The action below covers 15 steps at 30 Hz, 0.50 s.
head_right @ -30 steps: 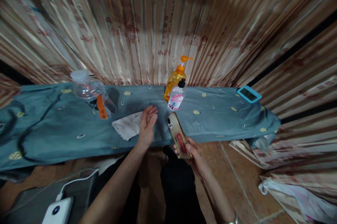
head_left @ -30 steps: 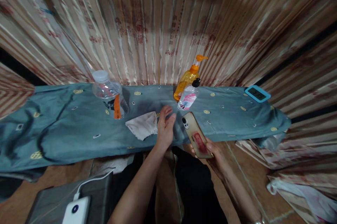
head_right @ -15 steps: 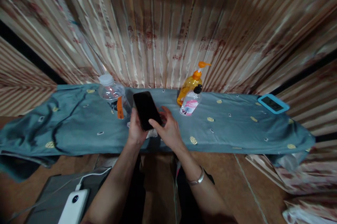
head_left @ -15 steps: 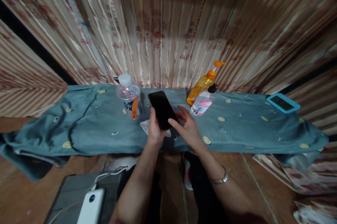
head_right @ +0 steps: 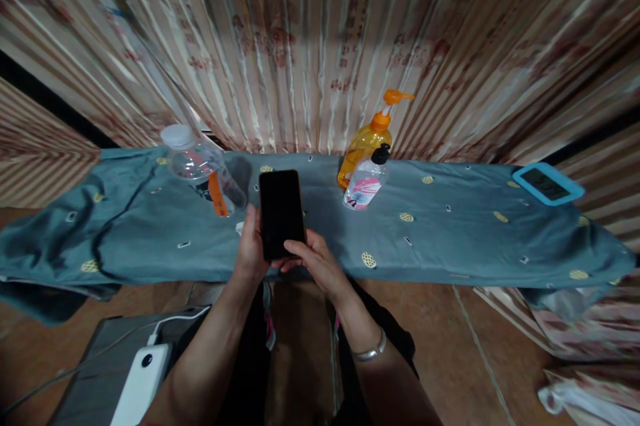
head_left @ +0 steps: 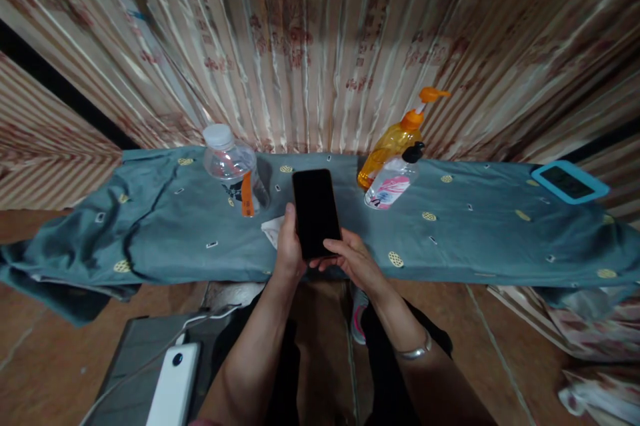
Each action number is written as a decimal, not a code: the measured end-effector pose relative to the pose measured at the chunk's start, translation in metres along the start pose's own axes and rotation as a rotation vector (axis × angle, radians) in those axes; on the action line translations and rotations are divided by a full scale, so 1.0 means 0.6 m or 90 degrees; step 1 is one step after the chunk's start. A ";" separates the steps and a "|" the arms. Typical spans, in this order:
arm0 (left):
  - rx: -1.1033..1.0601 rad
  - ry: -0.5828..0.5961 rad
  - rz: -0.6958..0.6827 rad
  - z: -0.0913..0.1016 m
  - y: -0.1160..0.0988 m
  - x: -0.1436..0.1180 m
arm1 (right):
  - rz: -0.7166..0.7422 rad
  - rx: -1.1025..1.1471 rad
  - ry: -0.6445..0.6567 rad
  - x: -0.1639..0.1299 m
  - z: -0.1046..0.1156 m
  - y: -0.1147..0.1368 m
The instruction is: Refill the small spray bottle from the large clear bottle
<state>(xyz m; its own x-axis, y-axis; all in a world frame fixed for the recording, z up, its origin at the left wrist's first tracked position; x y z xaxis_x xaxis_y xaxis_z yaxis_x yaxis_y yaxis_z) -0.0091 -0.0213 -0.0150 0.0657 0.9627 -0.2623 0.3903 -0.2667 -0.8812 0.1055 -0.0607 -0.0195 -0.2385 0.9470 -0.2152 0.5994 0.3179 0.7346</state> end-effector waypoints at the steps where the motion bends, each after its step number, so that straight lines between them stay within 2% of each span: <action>1: 0.010 -0.011 -0.009 0.002 0.002 0.001 | 0.000 -0.006 0.006 0.000 0.001 0.000; 15: 0.046 -0.046 -0.092 0.001 0.004 0.012 | 0.000 -0.029 0.050 -0.006 0.003 0.011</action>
<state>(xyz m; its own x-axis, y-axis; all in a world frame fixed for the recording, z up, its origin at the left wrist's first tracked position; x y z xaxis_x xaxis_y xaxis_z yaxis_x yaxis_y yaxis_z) -0.0080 -0.0149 -0.0194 -0.0536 0.9863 -0.1563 0.3234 -0.1310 -0.9371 0.1118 -0.0619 -0.0151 -0.2986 0.9401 -0.1646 0.5647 0.3131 0.7636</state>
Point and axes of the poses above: each hand's wrist, its own x-axis towards the middle knuckle, its own z-axis out of the back of the hand, y = z × x, the point moved 1 cm from there along x, towards the middle knuckle, and after that the axes turned 11 degrees about x, right-handed, at the moved point
